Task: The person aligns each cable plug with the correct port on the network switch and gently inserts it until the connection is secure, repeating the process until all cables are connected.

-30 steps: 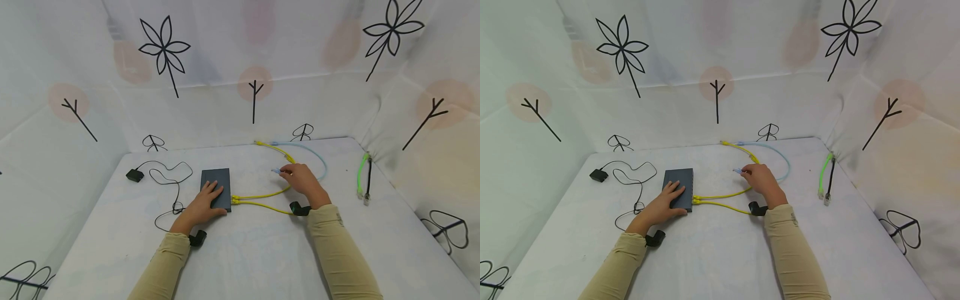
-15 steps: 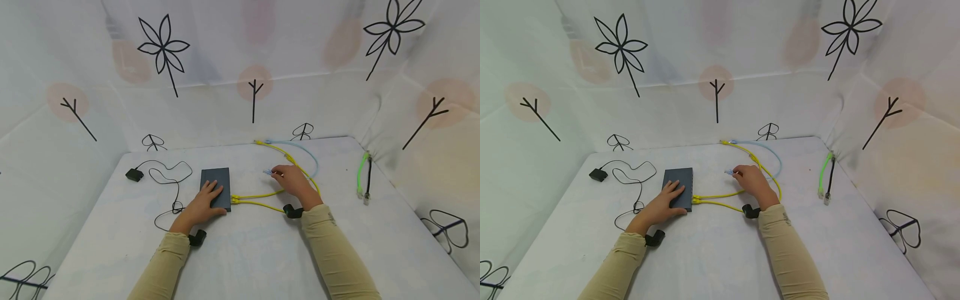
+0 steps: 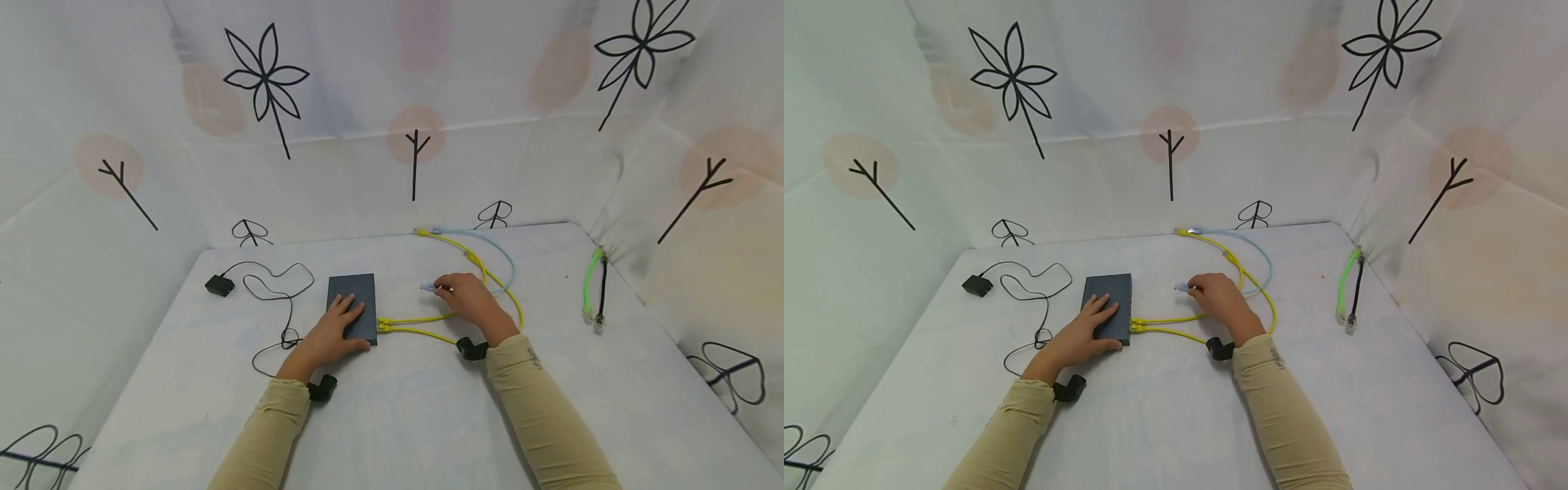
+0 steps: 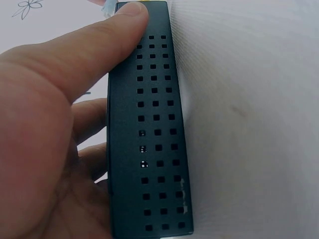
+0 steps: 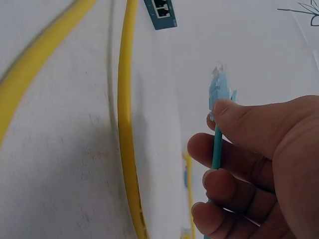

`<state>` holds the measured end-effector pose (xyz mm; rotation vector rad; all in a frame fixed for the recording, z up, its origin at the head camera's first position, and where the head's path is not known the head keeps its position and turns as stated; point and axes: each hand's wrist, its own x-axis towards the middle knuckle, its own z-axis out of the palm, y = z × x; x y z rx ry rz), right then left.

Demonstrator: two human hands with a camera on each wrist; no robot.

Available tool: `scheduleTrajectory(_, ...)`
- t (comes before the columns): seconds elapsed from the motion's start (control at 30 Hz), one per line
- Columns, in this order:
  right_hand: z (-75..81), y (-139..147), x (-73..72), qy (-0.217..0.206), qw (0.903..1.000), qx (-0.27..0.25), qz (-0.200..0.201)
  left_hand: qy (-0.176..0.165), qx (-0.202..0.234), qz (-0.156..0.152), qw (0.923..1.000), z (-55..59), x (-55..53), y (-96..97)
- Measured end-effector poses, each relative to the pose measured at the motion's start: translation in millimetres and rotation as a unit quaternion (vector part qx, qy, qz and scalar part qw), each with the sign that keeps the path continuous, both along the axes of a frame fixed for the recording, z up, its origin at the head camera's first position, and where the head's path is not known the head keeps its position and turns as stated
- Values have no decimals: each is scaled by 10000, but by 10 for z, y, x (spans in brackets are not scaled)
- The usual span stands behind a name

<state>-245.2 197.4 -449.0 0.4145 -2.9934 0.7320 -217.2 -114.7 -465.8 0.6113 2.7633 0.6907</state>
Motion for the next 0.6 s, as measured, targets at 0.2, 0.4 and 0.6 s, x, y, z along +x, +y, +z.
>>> scheduleTrajectory(0.2, -8, -75, -8, -55, 9999, 47, 83, 23, -18, -13, 10000, 7, 3, 3)
scheduleTrajectory(0.4, -9, -142, 6, -65, 9996, 139, 251, 16, 2, -31, 10000, 19, 2, 6)
scheduleTrajectory(0.6, -4, -214, 31, 64, 9985, 243, 491, 17, 21, -29, 10000, 16, 2, 4)
